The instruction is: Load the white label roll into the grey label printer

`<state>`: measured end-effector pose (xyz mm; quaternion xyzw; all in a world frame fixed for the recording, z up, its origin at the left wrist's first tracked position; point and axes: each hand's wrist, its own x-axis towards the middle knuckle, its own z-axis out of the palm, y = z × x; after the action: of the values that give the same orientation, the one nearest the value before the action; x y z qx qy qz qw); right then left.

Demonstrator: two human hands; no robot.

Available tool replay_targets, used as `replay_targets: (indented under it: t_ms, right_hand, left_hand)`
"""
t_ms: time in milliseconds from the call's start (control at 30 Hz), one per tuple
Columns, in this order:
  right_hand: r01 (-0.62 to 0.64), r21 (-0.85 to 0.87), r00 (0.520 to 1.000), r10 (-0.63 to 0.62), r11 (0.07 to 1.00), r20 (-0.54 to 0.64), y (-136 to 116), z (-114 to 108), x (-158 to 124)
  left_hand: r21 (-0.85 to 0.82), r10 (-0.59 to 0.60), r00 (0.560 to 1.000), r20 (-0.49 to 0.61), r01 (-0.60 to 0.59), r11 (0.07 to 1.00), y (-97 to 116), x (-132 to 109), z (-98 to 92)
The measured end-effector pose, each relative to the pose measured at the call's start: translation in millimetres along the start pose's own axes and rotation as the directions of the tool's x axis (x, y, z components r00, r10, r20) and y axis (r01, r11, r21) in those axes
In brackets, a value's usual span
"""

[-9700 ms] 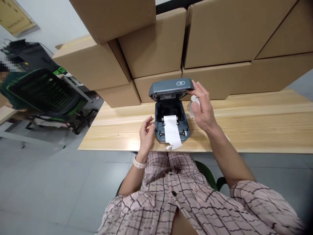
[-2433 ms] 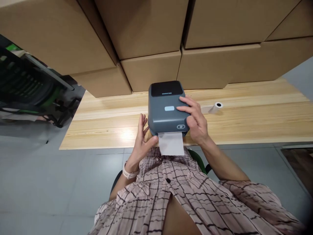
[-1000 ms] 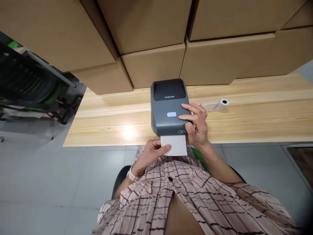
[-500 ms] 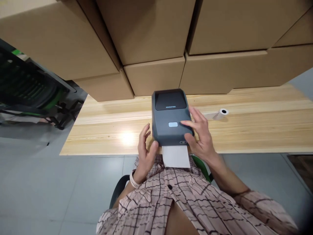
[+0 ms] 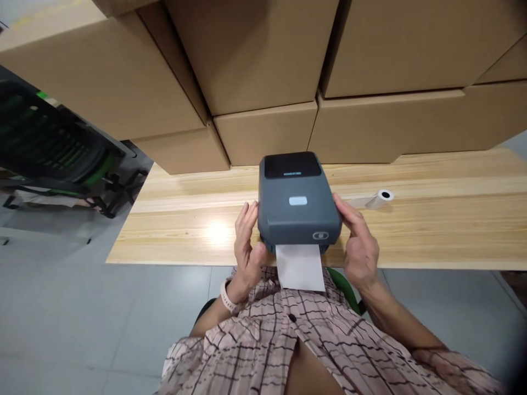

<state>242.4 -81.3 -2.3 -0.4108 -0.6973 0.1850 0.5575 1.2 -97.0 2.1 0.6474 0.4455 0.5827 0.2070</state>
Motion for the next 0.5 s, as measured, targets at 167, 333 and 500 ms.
replay_targets:
  t_ms: [167, 333, 500]
  right_hand:
    - [0.188, -0.112, 0.982, -0.185, 0.976, 0.042, -4, -3, 80]
    - [0.191, -0.156, 0.981, -0.195, 0.969, -0.009, 5, 12, 163]
    - [0.161, -0.202, 0.987, -0.162, 0.966, 0.012, 28, 23, 220]
  left_hand:
    - [-0.12, 0.058, 0.998, -0.002, -0.058, 0.991, -8, 64, -7.2]
    - [-0.1, -0.251, 0.968, 0.002, 0.25, 0.963, -37, 80, -1.1]
    - [0.009, -0.468, 0.873, 0.14, 0.471, 0.882, -49, 73, 2.8]
